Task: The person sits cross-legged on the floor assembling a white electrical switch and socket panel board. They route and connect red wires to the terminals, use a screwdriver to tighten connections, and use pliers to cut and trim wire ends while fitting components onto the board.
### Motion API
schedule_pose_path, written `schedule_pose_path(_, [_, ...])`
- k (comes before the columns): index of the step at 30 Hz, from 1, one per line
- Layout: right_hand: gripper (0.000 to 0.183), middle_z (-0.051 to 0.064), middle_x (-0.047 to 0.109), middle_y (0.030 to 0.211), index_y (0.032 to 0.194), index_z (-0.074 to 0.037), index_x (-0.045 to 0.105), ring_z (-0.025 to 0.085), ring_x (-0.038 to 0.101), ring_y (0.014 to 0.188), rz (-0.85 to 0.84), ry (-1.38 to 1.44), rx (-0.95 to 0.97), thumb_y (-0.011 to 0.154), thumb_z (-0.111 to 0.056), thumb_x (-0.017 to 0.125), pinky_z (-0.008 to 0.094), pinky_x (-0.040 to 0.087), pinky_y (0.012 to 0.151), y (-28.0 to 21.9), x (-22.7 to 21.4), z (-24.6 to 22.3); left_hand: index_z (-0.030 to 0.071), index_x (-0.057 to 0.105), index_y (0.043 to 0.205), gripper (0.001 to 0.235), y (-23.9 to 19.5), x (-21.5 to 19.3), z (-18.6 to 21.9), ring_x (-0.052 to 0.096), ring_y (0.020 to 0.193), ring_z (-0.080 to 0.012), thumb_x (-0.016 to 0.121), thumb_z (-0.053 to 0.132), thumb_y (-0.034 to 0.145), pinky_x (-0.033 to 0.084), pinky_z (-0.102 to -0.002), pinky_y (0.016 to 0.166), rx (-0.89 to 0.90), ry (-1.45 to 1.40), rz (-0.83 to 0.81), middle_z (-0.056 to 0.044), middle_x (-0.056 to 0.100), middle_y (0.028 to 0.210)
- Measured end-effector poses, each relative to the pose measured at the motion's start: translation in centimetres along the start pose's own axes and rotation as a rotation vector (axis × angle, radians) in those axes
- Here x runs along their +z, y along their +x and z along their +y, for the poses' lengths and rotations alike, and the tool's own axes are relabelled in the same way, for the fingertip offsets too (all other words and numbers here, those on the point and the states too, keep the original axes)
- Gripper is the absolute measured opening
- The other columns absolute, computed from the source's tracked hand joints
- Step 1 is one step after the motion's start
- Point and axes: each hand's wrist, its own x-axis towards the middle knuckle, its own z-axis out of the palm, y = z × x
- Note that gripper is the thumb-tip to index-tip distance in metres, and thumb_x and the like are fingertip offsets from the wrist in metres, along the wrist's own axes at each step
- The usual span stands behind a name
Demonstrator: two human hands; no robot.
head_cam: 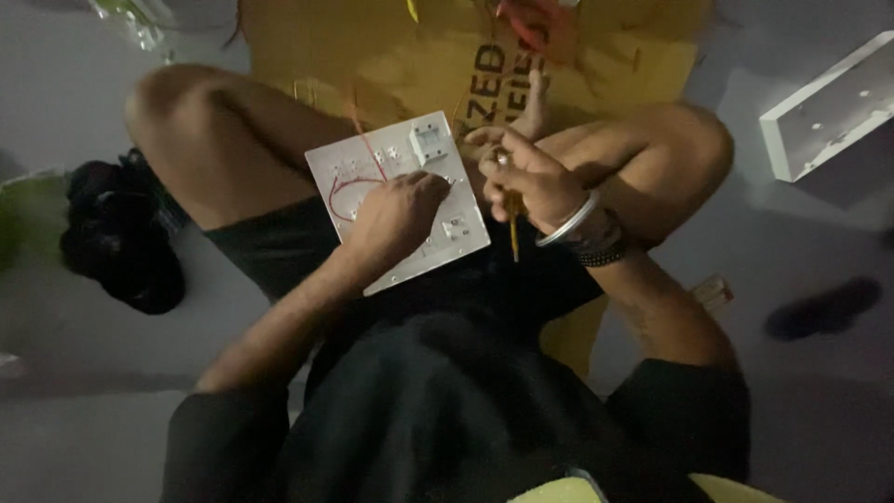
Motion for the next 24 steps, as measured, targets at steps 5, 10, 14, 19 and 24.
schedule_pose_path(5, [0.034,0.009,0.062,0.105,0.123,-0.011,0.068,0.023,0.07,0.082,0.211,-1.658,-0.678,0.091,-0.022,0.072,0.034,0.059,0.067,-1.4,3.9,0.5,0.005,0.07,0.11,0.019,0.4,-0.2,-0.7,0.071,0.096,-0.0294,0.06,0.01,0.095,0.059,-0.042,0.077,0.164,0.126,-0.025,-0.012,0.072,0.106])
schedule_pose_path(10, [0.019,0.009,0.063,0.1,0.115,-0.011,0.074,0.024,0.07,0.075,0.175,-1.84,-0.514,0.096,-0.011,0.071,0.035,0.057,0.062,-2.3,4.3,2.2,0.005,0.068,0.107,0.016,-0.3,-0.4,-0.2,0.068,0.098,-0.0301,0.059,0.011,0.096,0.058,-0.043,0.076,0.13,0.043,-0.043,-0.012,0.07,0.106])
schedule_pose_path(14, [0.024,0.011,0.064,0.103,0.114,-0.002,0.075,0.025,0.069,0.075,0.163,-1.852,-0.697,0.092,-0.01,0.069,0.035,0.057,0.062,-2.3,5.0,1.4,0.004,0.067,0.107,0.017,-0.7,0.1,-0.5,0.066,0.099,-0.0318,0.061,0.015,0.096,0.057,-0.044,0.075,0.155,-0.026,-0.034,-0.013,0.069,0.105])
schedule_pose_path(19, [0.014,0.008,0.065,0.095,0.103,-0.005,0.074,0.027,0.069,0.077,0.076,-1.87,-0.712,0.094,-0.01,0.066,0.037,0.057,0.068,-2.0,4.2,2.2,0.005,0.067,0.108,0.017,-1.0,0.3,-1.3,0.066,0.101,-0.0307,0.06,0.01,0.094,0.058,-0.043,0.079,0.225,-0.009,0.026,-0.011,0.07,0.105])
schedule_pose_path(24, [0.015,0.011,0.068,0.093,0.104,-0.001,0.074,0.03,0.069,0.076,0.113,-1.819,-0.498,0.095,-0.007,0.064,0.039,0.055,0.064,-1.6,5.2,2.4,0.008,0.072,0.108,0.024,-1.0,1.0,-2.4,0.066,0.101,-0.0284,0.059,0.005,0.088,0.057,-0.042,0.085,0.358,-0.058,0.125,-0.008,0.073,0.107])
